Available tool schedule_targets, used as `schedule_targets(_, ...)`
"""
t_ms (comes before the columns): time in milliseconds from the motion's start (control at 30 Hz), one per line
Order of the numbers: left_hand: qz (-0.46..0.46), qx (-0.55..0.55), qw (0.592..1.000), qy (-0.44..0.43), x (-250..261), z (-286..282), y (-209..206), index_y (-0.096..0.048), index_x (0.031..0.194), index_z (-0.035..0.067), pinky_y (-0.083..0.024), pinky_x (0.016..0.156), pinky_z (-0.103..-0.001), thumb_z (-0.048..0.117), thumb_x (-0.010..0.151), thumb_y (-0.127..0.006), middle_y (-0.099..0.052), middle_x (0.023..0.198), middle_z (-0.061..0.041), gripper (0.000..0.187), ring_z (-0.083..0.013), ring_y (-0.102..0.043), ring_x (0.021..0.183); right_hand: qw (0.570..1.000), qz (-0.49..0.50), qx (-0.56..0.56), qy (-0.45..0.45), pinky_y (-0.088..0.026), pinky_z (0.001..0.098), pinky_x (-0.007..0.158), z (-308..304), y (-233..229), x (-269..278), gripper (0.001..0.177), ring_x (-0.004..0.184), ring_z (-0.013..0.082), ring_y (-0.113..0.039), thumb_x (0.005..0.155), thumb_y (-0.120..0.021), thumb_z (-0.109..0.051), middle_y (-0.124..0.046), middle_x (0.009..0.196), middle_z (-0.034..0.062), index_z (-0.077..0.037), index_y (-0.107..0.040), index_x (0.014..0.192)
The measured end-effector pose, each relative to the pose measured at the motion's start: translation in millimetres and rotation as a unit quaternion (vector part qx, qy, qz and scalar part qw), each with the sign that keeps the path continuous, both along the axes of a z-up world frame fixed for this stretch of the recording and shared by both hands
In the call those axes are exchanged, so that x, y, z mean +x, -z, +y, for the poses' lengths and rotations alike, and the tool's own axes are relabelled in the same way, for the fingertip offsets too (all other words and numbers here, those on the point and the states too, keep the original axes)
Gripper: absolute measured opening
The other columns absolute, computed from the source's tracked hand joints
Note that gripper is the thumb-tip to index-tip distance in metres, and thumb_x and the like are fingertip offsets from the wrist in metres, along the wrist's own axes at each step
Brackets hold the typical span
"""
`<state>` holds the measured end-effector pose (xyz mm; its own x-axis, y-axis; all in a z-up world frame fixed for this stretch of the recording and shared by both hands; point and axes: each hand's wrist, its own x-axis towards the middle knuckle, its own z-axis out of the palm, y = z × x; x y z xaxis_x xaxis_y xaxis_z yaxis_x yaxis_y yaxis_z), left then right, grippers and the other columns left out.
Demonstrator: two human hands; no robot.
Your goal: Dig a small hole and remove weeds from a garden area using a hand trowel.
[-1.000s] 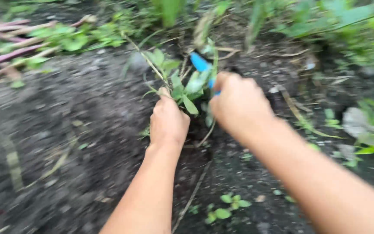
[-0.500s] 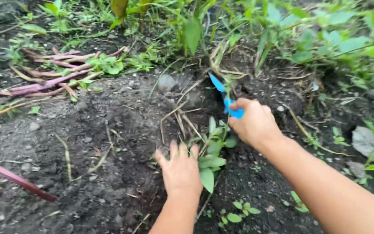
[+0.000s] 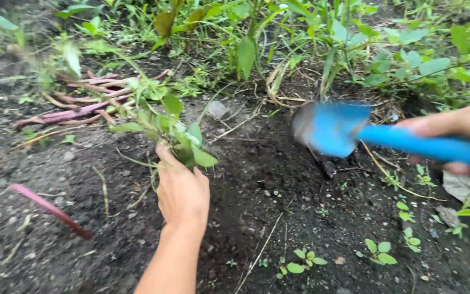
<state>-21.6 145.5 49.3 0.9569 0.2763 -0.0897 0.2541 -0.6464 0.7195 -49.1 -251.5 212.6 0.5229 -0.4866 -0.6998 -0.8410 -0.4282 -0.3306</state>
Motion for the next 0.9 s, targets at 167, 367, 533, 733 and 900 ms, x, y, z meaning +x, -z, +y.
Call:
schedule_targets(167,0.078,0.01,0.997,-0.016,17.6,11.2,14.8,-0.021,0.155,0.008,-0.053,0.094,-0.051,0.024,0.092,-0.068,-0.069,0.117,-0.022,0.081,-0.0422,-0.069,0.107,0.999,-0.029,0.016,0.02,-0.042,0.0292,0.043,134.4,71.4,-8.5,0.05,0.048,0.013,-0.05,0.098,-0.065,-0.038,-0.072,0.083,0.0085,-0.004,-0.068,0.135)
schedule_targets(367,0.043,-0.012,0.999,-0.027,17.1,2.5,12.0,-0.066,0.124,0.017,-0.053,0.093,-0.05,0.03,0.091,-0.068,-0.071,0.119,-0.014,0.036,-0.0382,-0.067,0.111,0.991,-0.048,-0.064,-0.104,-0.04,0.0333,0.045,171.3,31.7,-19.3,0.04,0.048,0.0165,-0.047,0.087,-0.079,-0.03,-0.059,0.073,0.009,-0.023,-0.08,0.126)
schedule_targets(533,-0.029,0.016,0.999,-0.032,43.2,-3.2,24.6,-0.064,0.12,0.01,-0.05,0.096,-0.049,0.03,0.088,-0.07,-0.062,0.132,-0.015,0.038,-0.0374,-0.062,0.119,0.978,-0.02,-0.168,-0.122,-0.043,0.0325,0.048,164.6,-35.4,-18.9,0.041,0.052,0.0185,-0.052,0.087,-0.078,-0.031,-0.07,0.078,0.0096,-0.029,-0.078,0.128)
schedule_targets(733,0.096,0.1,0.972,0.19,74.6,-19.8,31.8,-0.043,0.149,0.018,-0.037,0.116,-0.047,0.027,0.088,-0.067,-0.032,0.16,-0.014,0.066,-0.0326,-0.042,0.142,0.985,0.07,-0.116,-0.11,-0.044,0.0238,0.044,170.9,5.5,-1.4,0.045,0.048,0.0105,-0.056,0.092,-0.075,-0.036,-0.074,0.084,0.0077,-0.017,-0.072,0.132)
schedule_targets(900,0.052,0.302,0.846,0.437,81.1,-44.1,32.2,-0.01,0.161,0.023,-0.012,0.118,-0.062,0.021,0.077,-0.076,0.001,0.171,-0.008,0.107,-0.0297,-0.011,0.152,0.995,0.061,-0.037,-0.063,-0.041,0.0299,0.047,149.7,22.2,-15.7,0.04,0.05,0.0158,-0.049,0.09,-0.077,-0.037,-0.071,0.088,0.0099,-0.029,-0.076,0.129)
